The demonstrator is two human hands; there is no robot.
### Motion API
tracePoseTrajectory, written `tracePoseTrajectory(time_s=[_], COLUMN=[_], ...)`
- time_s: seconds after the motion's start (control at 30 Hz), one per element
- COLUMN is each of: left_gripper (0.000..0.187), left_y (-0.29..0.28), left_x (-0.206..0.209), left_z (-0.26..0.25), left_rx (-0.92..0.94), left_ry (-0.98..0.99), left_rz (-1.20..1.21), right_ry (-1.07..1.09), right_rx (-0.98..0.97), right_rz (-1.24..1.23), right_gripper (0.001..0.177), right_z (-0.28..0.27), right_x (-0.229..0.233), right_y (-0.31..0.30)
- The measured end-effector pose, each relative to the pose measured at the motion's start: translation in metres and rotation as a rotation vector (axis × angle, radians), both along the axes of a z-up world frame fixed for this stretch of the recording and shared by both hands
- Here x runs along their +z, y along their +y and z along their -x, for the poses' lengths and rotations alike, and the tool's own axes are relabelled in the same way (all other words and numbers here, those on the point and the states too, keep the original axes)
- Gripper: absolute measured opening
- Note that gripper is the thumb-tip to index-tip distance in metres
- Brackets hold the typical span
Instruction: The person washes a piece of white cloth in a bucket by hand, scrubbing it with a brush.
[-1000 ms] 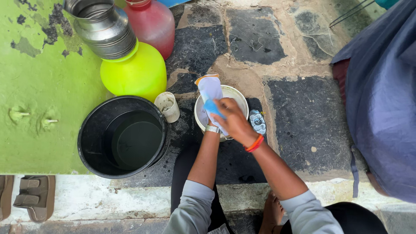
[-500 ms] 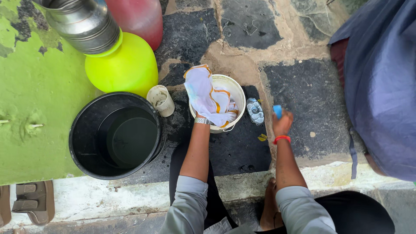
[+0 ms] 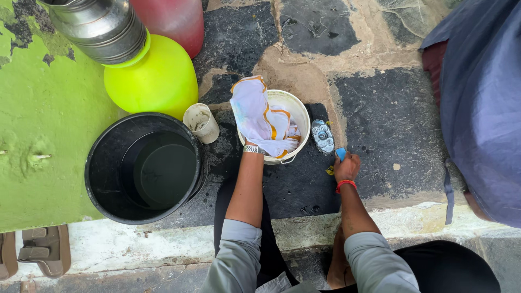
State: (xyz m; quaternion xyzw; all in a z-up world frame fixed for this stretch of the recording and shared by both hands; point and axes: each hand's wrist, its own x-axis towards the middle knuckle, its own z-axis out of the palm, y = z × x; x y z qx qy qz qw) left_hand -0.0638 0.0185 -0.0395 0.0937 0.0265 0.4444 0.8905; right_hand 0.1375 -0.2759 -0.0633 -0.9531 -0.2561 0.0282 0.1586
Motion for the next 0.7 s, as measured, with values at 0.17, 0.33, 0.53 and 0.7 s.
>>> tracePoseTrajectory(time_s=[0.17,0.33,0.53,0.7], left_gripper=[0.06,0.06,0.061,0.064], left_y=[0.003,-0.004,-0.021,-0.007], left_x=[0.009,0.022,0.028,0.033], left_z=[-0.007,-0.012,-0.04,-0.031], left_rx=[-0.003,-0.024,-0.063,-0.065], left_ry=[-0.021,-0.037,-0.049,-0.124], left_rz=[-0.012,-0.028,-0.116,0.045], right_ry=[-0.266,-0.192,-0.141,-0.005], right_rx=[-0.046,0.528,1.131,1.17], right_rz=[-0.38,-0.835,-0.588,-0.411], right_gripper=[0.054,0.036,0.058,0.051], right_z=[-0.003,0.076,0.148,0.143], right_x=[0.043,0.182,0.277,0.263], right_y=[0.028,0.1,0.16,0.153])
